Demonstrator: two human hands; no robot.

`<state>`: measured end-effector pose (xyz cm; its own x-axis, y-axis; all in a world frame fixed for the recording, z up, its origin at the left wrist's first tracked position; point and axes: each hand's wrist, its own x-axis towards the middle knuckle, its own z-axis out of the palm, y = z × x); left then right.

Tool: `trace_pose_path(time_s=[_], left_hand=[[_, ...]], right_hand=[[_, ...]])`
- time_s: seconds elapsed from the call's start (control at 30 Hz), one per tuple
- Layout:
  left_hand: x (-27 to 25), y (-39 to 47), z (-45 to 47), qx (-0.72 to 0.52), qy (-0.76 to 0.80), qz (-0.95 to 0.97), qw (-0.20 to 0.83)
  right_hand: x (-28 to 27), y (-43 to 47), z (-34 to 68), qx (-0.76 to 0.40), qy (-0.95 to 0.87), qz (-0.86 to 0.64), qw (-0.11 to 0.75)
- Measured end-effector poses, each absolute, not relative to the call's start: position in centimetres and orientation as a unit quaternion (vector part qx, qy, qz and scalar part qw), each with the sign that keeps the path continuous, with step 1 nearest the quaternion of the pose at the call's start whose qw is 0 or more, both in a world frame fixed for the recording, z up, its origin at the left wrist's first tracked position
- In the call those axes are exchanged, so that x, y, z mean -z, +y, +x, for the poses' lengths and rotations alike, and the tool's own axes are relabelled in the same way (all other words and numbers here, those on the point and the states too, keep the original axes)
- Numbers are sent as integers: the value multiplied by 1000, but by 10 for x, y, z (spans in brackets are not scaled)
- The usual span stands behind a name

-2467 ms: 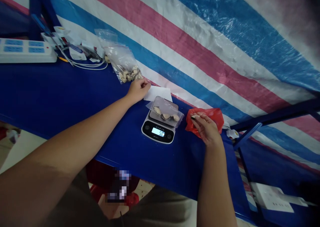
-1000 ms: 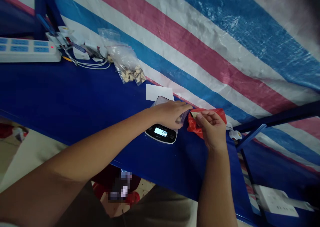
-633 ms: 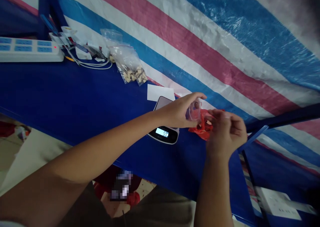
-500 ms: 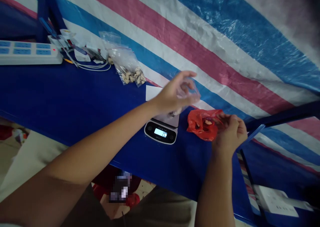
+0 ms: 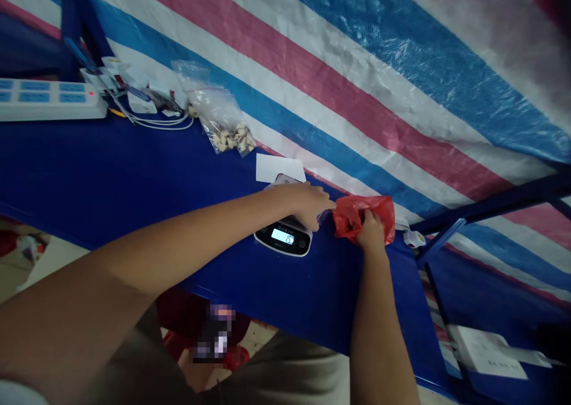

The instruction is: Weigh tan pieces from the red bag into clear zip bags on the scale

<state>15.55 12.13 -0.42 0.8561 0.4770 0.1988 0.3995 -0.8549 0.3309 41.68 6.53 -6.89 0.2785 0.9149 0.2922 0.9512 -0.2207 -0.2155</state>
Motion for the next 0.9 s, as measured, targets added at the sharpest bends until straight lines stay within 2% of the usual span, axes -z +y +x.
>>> trace_pose_path(time_s=[0.1, 0.27, 0.4, 0.5, 0.6, 0.73, 0.8, 0.9], left_hand=[[-5, 107, 146, -110, 217, 953, 179], [-24, 106, 109, -348, 182, 859, 329], [8, 143, 76, -570, 347, 657, 351], [43, 174, 56, -610, 450, 570, 316], [66, 192, 48, -612, 492, 544, 295], [75, 196, 53, -611, 483, 549, 302], [75, 195, 56, -610, 476, 550, 315], [73, 193, 58, -607, 477, 545, 326]], right_hand=[[72, 68, 420, 56, -596, -784, 163], [71, 69, 416, 71, -556, -804, 199], [61, 66, 410, 96, -523, -810, 247], [50, 58, 408, 91, -494, -791, 350], [40, 50, 407, 2, -485, -756, 441], [31, 40, 400, -228, -469, -664, 536], [25, 35, 393, -316, -480, -625, 528], [17, 28, 382, -410, -497, -603, 470]])
